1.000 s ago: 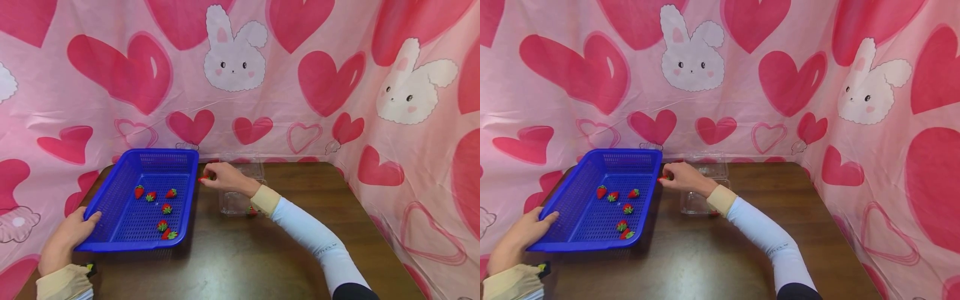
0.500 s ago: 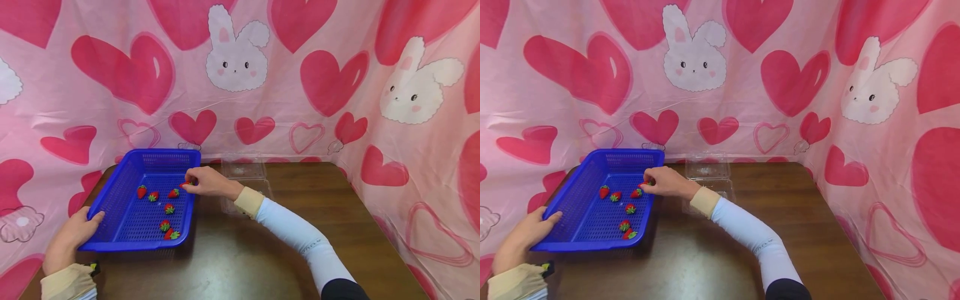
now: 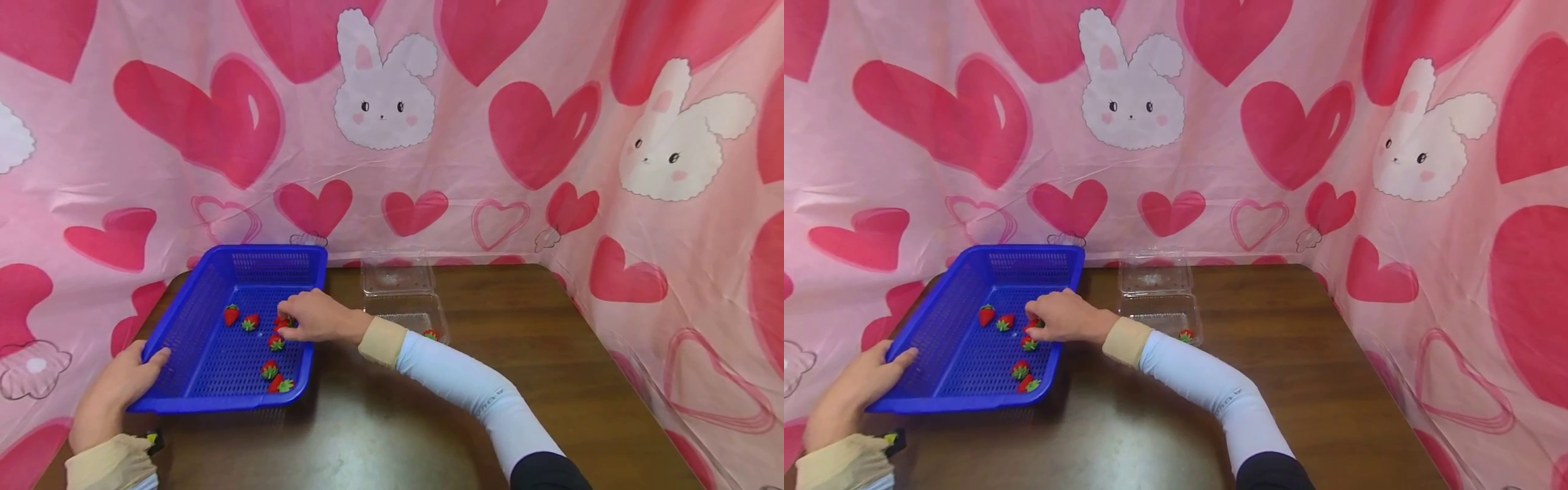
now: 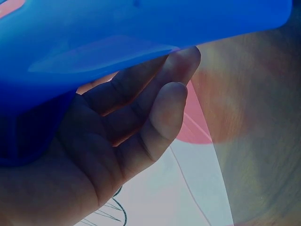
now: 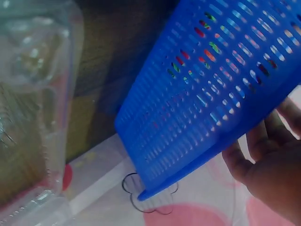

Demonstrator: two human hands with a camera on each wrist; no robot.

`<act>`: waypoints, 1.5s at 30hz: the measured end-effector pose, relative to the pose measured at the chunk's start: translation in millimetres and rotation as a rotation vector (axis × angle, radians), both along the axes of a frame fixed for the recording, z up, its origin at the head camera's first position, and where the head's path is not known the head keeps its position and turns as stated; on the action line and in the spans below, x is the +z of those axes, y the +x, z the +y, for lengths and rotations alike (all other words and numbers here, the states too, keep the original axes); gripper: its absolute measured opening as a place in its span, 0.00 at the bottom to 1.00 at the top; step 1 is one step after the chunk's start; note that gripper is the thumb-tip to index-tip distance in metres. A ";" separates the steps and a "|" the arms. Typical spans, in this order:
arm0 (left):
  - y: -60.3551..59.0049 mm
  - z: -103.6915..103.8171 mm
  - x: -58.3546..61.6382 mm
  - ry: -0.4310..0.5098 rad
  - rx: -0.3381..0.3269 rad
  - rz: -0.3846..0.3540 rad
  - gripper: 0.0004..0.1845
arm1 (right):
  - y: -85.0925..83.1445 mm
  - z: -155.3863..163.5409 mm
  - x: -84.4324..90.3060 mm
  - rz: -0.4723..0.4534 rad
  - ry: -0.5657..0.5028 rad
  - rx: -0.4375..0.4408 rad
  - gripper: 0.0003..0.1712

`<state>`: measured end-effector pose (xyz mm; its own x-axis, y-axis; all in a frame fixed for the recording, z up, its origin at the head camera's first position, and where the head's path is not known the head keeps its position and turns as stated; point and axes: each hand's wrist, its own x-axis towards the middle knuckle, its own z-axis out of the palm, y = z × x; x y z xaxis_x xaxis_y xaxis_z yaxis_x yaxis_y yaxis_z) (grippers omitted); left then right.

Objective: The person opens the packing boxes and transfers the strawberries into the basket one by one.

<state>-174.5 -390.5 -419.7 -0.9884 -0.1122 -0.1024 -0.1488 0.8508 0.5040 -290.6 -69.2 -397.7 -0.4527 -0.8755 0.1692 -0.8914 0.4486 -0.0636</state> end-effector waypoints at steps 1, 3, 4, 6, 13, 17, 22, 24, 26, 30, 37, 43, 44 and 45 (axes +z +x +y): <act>0.3 0.7 -0.6 -0.002 0.000 0.003 0.27 | 1.4 -1.7 -2.1 0.020 0.028 0.004 0.13; 0.4 1.8 -1.0 0.004 -0.001 0.006 0.27 | 3.4 -5.1 -5.7 0.037 0.076 0.007 0.13; 0.1 2.3 -0.8 0.008 -0.002 0.006 0.27 | 4.3 -6.5 -6.4 0.029 0.099 0.007 0.13; -0.3 3.1 -0.7 0.007 -0.002 0.011 0.27 | 4.6 -9.8 -6.7 0.008 0.144 0.004 0.12; 1.1 1.4 -0.6 -0.010 -0.002 0.018 0.26 | 6.1 -24.9 0.5 -0.125 0.291 -0.028 0.10; 1.2 0.1 -0.6 -0.011 -0.006 -0.005 0.28 | 11.0 -34.6 0.7 -0.165 0.365 -0.080 0.09; 1.6 -0.8 -0.8 -0.024 -0.002 -0.004 0.28 | 17.2 -44.4 -1.1 -0.144 0.445 -0.127 0.08; 1.8 -0.8 -1.2 -0.023 -0.003 -0.007 0.28 | 19.4 -46.6 -2.3 -0.129 0.470 -0.146 0.07; 1.3 -0.9 -1.2 -0.020 -0.007 -0.009 0.29 | 21.2 -48.1 -3.1 -0.123 0.492 -0.162 0.07; 0.1 -1.7 -2.0 -0.018 -0.010 -0.010 0.29 | 23.3 -49.8 -3.8 -0.119 0.515 -0.182 0.07; -0.3 -0.5 1.4 -0.007 -0.004 -0.006 0.28 | 22.7 -49.6 -3.5 -0.134 0.502 -0.184 0.08; 1.3 0.2 1.4 -0.001 -0.009 -0.020 0.28 | 22.5 -49.7 -4.7 -0.154 0.488 -0.177 0.09; 1.3 0.1 1.2 0.001 -0.011 -0.024 0.29 | 22.4 -49.3 -4.9 -0.157 0.476 -0.169 0.09; 1.4 0.1 0.8 -0.002 -0.012 -0.024 0.29 | 22.3 -48.7 -5.1 -0.156 0.457 -0.157 0.09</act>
<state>-173.1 -390.5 -418.9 -0.9869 -0.1008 -0.1260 -0.1509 0.8533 0.4990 -268.2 -117.9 -402.8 -0.5745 -0.7633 -0.2956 -0.8063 0.5900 0.0435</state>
